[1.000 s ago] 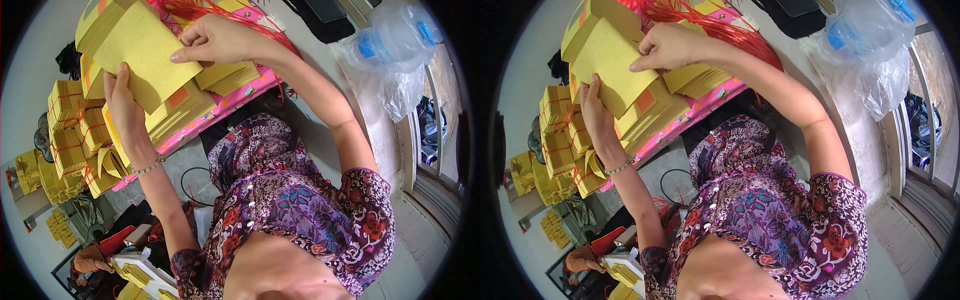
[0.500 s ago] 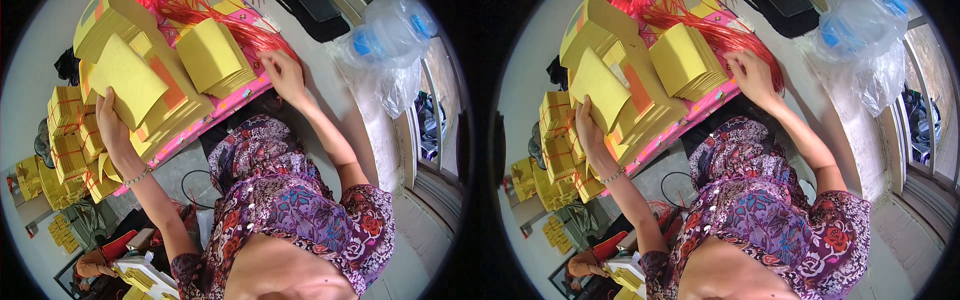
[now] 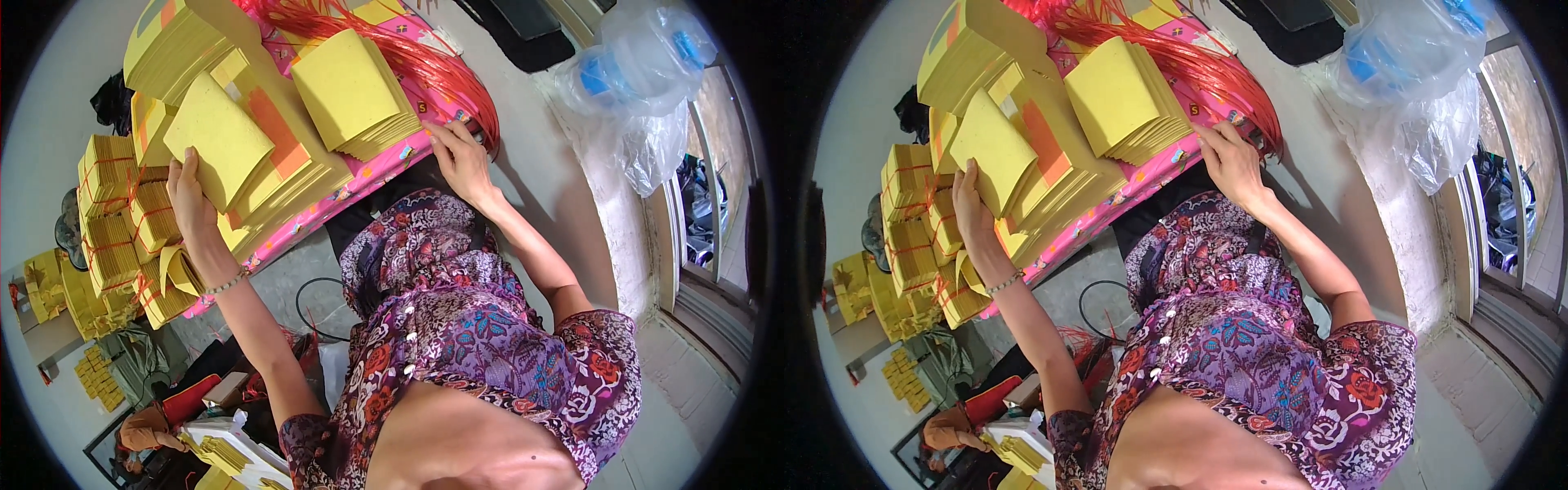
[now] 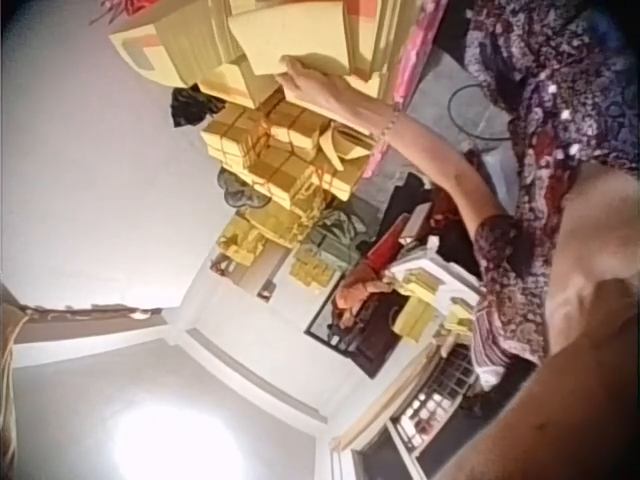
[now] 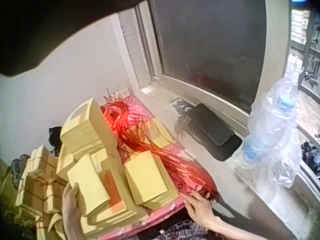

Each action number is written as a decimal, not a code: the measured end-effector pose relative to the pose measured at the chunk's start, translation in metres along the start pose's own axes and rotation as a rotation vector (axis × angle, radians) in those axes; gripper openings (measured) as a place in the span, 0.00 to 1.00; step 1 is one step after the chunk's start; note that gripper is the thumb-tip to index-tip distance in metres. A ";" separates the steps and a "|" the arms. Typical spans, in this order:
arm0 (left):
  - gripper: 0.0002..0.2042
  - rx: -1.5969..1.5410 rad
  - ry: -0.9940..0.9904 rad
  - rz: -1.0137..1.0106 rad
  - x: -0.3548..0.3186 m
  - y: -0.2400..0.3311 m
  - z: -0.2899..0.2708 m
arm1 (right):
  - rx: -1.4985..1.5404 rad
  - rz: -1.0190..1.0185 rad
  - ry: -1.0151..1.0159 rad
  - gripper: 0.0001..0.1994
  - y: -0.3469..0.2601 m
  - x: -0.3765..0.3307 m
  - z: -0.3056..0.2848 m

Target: Tying stacks of yellow paper with red plastic ribbons.

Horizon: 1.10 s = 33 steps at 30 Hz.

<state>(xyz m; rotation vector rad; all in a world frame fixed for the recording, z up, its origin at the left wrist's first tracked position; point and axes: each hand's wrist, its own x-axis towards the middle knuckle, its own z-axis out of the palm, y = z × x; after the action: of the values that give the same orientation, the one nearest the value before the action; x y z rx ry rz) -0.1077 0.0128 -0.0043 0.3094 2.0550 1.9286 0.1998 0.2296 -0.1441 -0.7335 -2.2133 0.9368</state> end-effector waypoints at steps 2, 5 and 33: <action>0.16 -0.017 -0.002 0.003 0.001 -0.003 -0.001 | 0.000 -0.019 0.016 0.13 0.001 0.001 0.000; 0.15 -0.029 0.000 0.002 -0.001 -0.005 0.000 | -0.004 -0.035 0.029 0.14 0.000 0.003 -0.001; 0.27 0.532 0.206 0.088 0.007 -0.013 -0.003 | 0.111 -0.458 0.004 0.11 -0.125 0.098 -0.009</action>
<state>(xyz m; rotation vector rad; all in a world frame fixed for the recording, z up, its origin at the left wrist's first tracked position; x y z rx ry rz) -0.1149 0.0114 -0.0181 0.3292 2.7175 1.4749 0.1118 0.2263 -0.0122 -0.1607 -2.1707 0.8109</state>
